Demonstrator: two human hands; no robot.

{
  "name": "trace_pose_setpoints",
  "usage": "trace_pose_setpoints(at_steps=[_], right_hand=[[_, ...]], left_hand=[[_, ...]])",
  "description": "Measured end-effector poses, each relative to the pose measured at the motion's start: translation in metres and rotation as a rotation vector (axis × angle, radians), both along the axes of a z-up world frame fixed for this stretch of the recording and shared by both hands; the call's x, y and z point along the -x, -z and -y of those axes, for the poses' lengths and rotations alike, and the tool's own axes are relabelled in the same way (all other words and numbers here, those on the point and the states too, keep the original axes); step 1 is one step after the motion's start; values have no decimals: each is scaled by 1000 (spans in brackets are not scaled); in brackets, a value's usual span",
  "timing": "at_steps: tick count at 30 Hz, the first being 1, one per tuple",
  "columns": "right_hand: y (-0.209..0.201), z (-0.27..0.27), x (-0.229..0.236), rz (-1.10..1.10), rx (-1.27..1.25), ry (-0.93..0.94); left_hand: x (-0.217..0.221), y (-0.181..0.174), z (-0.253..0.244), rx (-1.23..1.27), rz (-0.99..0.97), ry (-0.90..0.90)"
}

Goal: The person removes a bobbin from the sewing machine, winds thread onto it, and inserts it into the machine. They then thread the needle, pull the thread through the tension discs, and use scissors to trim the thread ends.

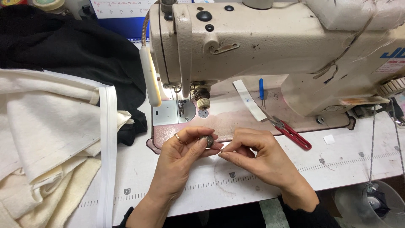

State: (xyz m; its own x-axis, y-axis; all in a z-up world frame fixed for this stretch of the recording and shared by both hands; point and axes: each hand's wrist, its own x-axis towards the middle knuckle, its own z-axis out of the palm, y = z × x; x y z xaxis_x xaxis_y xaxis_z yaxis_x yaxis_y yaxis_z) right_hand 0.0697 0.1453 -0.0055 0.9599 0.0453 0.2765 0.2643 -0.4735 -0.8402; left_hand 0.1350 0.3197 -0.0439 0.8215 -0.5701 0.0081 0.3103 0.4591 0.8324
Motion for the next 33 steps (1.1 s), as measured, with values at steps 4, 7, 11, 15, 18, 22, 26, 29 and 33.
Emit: trace_pose_setpoints(at_steps=[4, 7, 11, 15, 18, 22, 26, 29, 33], right_hand=[[1, 1, 0, -13, 10, -3], [2, 1, 1, -26, 8, -4], [2, 0, 1, -45, 11, -2], [4, 1, 2, -62, -1, 8], [4, 6, 2, -38, 4, 5], [5, 13, 0, -6, -3, 26], [3, 17, -2, -23, -107, 105], [3, 18, -4, -53, -159, 145], [-3, 12, -8, -4, -131, 172]], left_hand=[[-1, -1, 0, -89, -20, -25], [-1, -1, 0, -124, 122, -55], [-2, 0, -1, -144, 92, -43], [-1, -4, -2, -124, 46, -28], [-1, -3, -2, -120, 45, -27], [-1, -2, -3, -141, 82, -26], [0, -2, -2, -125, 85, -3], [0, 0, -2, -115, 93, 11], [0, 8, 2, -92, 112, 42]])
